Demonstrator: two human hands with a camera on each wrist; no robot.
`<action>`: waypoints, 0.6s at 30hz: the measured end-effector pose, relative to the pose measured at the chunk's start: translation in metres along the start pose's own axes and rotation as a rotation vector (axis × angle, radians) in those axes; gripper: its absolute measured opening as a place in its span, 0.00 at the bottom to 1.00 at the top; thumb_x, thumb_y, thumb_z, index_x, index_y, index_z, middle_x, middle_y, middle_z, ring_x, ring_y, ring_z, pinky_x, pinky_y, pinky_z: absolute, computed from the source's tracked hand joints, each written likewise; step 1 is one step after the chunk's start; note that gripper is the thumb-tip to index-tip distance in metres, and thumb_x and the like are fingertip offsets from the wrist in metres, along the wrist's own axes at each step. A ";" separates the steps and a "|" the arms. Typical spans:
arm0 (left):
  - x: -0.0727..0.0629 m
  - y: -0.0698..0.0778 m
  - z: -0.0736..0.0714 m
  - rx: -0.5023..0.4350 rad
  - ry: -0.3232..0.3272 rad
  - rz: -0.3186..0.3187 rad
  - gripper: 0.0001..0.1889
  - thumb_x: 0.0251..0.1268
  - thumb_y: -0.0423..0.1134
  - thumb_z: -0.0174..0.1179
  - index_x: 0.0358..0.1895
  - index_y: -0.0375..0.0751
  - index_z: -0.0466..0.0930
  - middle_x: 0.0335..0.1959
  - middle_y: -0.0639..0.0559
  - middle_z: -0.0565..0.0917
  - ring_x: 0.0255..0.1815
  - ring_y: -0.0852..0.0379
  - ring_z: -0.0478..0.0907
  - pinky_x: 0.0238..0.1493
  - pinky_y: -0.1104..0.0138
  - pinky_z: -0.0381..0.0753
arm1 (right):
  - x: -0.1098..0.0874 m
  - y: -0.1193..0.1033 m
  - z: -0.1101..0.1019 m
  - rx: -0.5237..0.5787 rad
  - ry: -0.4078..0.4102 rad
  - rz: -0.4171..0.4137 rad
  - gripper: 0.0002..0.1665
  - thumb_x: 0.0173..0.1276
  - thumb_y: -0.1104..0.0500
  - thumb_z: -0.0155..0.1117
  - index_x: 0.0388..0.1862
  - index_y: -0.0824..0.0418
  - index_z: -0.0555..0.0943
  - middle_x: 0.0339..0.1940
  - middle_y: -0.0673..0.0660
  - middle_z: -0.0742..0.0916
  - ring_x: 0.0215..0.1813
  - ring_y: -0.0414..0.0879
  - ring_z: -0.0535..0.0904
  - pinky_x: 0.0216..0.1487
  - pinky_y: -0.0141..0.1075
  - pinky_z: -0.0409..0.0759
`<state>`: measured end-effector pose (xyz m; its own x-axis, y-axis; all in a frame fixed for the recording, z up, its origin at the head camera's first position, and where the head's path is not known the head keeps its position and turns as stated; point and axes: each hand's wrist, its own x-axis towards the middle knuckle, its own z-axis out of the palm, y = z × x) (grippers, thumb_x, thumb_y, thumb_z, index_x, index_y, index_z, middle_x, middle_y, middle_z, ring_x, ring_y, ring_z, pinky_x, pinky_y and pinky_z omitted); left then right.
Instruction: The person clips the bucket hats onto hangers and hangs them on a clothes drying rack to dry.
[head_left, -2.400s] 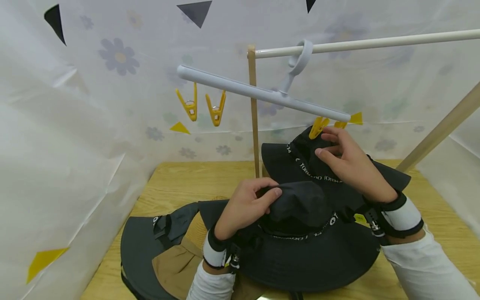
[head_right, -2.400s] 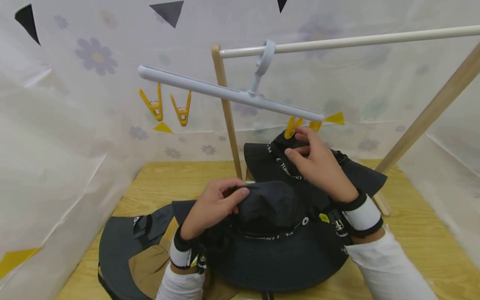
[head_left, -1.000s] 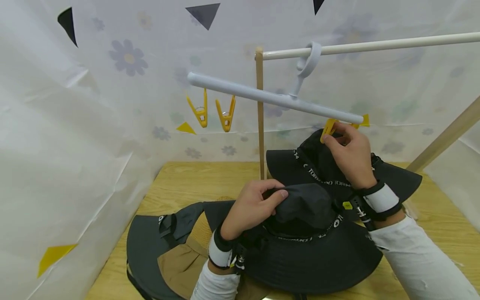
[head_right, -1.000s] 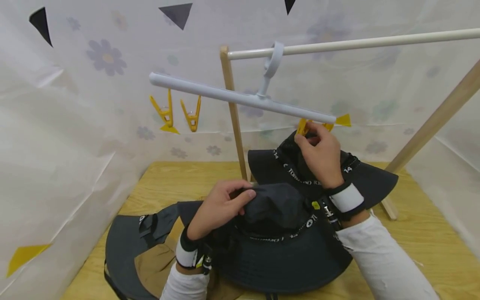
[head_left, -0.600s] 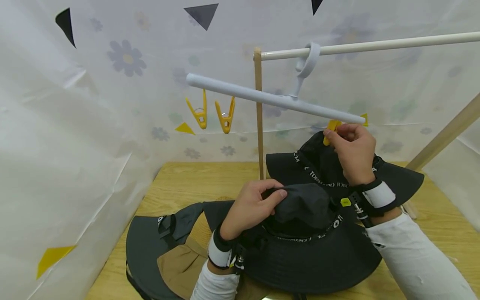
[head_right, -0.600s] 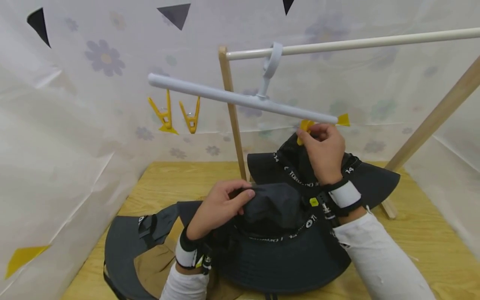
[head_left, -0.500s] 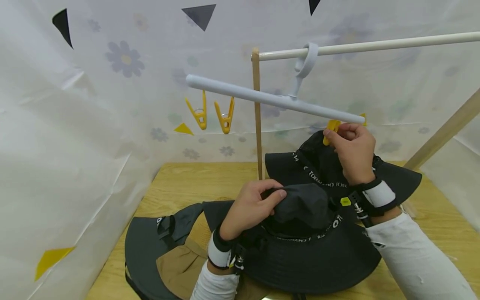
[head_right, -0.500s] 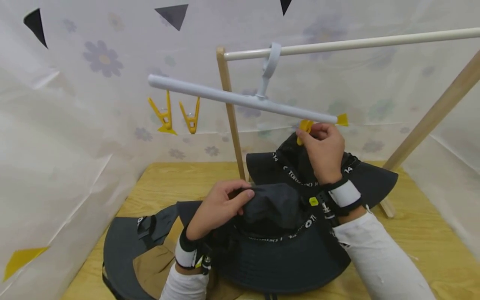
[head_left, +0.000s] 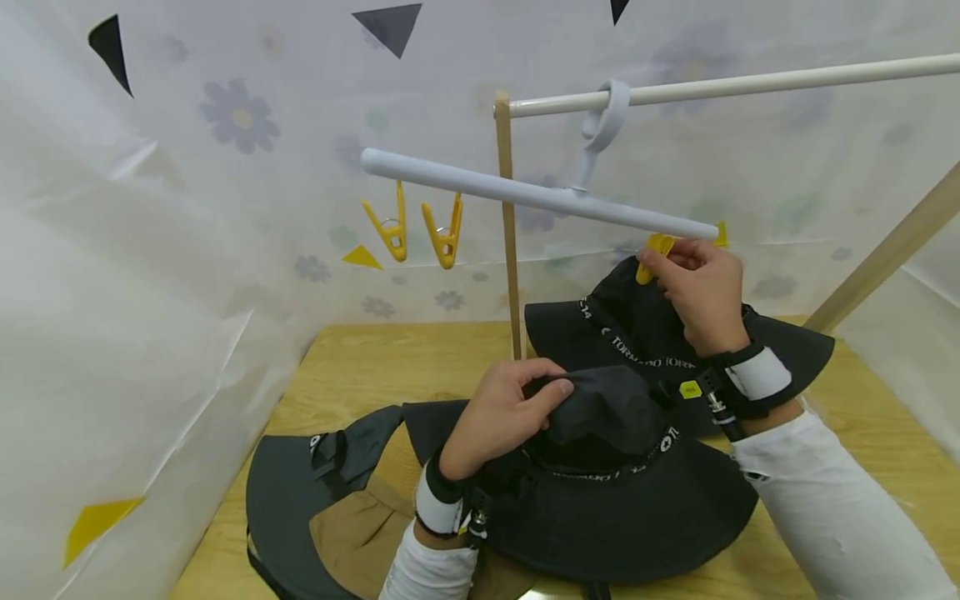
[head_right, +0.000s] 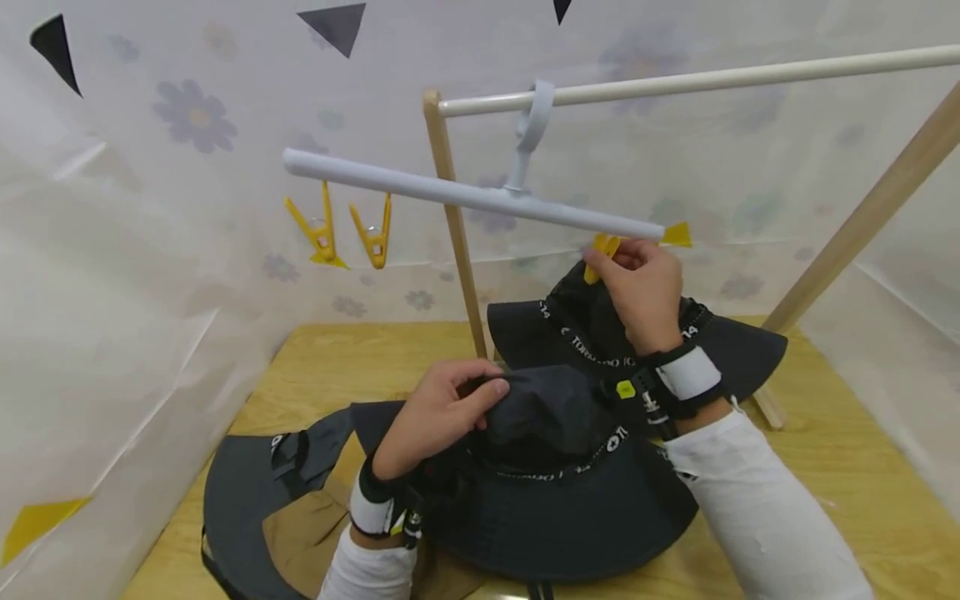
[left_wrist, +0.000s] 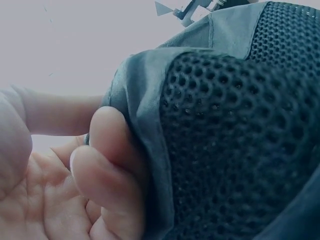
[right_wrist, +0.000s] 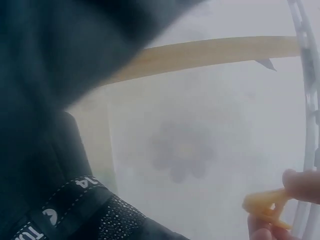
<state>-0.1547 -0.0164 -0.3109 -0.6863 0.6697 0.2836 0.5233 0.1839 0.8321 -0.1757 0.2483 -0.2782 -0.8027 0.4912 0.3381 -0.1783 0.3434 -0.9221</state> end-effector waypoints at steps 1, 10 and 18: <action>0.000 0.000 0.000 0.000 0.000 -0.001 0.07 0.73 0.37 0.57 0.44 0.42 0.85 0.21 0.45 0.80 0.16 0.67 0.73 0.23 0.71 0.76 | 0.000 0.000 0.001 0.002 0.001 0.002 0.21 0.67 0.51 0.69 0.52 0.62 0.79 0.27 0.31 0.82 0.26 0.31 0.77 0.28 0.22 0.76; 0.000 0.004 0.002 0.004 -0.005 -0.004 0.07 0.74 0.39 0.57 0.43 0.45 0.85 0.22 0.47 0.81 0.17 0.65 0.74 0.24 0.71 0.76 | 0.002 -0.004 0.000 0.040 0.101 -0.012 0.16 0.64 0.53 0.72 0.47 0.58 0.81 0.26 0.33 0.82 0.23 0.30 0.76 0.27 0.21 0.74; -0.002 0.005 0.004 0.010 -0.037 -0.011 0.08 0.74 0.39 0.57 0.44 0.44 0.85 0.27 0.47 0.82 0.17 0.65 0.74 0.24 0.71 0.76 | 0.004 -0.005 -0.003 0.054 0.185 -0.055 0.17 0.64 0.52 0.72 0.46 0.61 0.83 0.25 0.35 0.82 0.24 0.31 0.77 0.29 0.21 0.76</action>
<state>-0.1481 -0.0141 -0.3092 -0.6731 0.6935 0.2568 0.5211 0.1984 0.8301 -0.1766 0.2507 -0.2722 -0.6739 0.6130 0.4125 -0.2534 0.3327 -0.9084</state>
